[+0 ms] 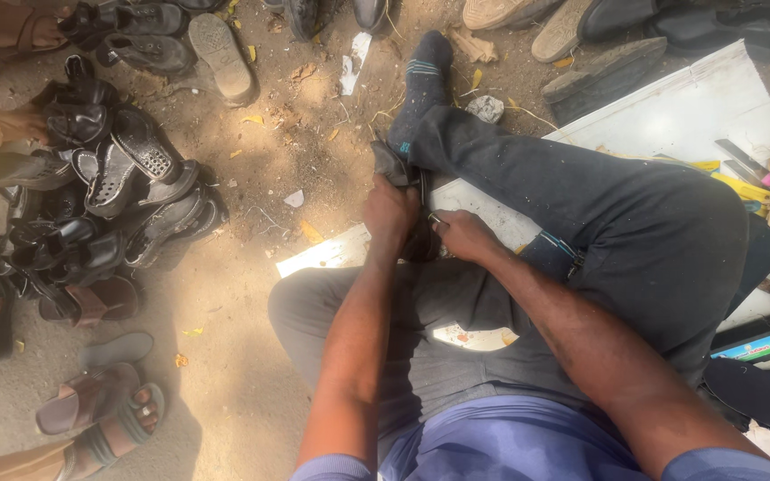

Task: The person sits on the ground and uses a knife to scrape and clean the sole of a black shoe. They repeatedly scrape the bottom surface and the edges of the sole, occasionally turning the shoe over to work on different areas.

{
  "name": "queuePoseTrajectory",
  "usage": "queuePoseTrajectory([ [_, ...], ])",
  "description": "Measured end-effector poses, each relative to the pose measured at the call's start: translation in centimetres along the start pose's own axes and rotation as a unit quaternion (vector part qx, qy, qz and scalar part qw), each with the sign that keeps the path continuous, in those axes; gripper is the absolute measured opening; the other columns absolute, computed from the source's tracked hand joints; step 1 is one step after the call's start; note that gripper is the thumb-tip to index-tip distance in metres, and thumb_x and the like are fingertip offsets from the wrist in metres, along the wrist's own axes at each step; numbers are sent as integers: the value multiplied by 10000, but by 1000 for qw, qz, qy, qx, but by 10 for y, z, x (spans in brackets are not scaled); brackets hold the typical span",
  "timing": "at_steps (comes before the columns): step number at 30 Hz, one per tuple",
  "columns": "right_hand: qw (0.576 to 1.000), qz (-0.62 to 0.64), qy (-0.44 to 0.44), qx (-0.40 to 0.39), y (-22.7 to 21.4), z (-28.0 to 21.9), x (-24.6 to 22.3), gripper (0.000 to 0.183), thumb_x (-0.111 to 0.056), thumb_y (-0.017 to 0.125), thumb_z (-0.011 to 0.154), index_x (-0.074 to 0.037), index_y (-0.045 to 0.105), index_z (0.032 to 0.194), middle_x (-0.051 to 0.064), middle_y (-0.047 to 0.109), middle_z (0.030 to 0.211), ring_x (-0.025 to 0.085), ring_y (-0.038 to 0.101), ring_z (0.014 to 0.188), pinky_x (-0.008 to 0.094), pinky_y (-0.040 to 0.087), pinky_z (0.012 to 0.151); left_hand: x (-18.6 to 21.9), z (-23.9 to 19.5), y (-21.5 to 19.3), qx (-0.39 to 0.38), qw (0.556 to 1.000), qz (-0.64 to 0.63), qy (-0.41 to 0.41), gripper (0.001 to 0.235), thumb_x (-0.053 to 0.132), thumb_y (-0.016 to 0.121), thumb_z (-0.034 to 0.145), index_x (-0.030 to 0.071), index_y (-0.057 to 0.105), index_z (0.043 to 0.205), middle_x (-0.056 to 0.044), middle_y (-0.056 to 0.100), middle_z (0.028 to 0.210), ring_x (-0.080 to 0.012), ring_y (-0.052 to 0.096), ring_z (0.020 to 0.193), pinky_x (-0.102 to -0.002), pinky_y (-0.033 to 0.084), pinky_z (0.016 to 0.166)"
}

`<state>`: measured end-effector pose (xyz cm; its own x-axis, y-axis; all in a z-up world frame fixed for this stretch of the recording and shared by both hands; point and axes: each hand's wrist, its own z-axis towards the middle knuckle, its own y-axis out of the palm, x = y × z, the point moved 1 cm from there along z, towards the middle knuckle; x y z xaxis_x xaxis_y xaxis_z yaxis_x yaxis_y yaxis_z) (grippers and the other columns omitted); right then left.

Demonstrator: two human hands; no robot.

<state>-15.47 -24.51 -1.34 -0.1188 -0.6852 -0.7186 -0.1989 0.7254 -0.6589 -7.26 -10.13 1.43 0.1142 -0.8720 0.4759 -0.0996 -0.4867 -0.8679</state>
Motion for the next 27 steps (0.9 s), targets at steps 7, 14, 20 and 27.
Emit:
queuePoseTrajectory([
  [7,986,-112,46,-118,-37,-56,-35,275,-276,480,1042,-121,632,1211,214,724,998,446,682,991,569,505,845,-15,0,-6,-1,1000,-12,6,549,377,708,827,-12,523,1167,-293,717,932,-489,690,890,-566,524,843],
  [14,978,-78,131,-139,-41,-67,-69,401,-266,457,1027,-103,564,1378,195,738,924,380,740,872,523,567,793,-20,3,-13,-16,999,-39,-12,559,396,717,837,-9,542,1181,-306,713,934,-492,692,909,-557,527,858],
  [20,959,-81,196,-188,-28,-119,-78,387,-322,447,1041,-174,526,1389,156,728,827,331,732,791,516,553,782,-23,6,-27,-25,997,-62,-29,634,428,733,826,9,549,1265,-303,713,977,-497,685,964,-537,518,898],
  [27,983,-60,143,-99,-24,-115,-71,356,-281,495,1013,-157,559,1340,199,729,791,430,712,793,559,510,751,-15,-40,-41,133,985,-59,88,915,529,779,800,-97,472,1394,-399,614,1202,-507,576,1133,-492,511,924],
])
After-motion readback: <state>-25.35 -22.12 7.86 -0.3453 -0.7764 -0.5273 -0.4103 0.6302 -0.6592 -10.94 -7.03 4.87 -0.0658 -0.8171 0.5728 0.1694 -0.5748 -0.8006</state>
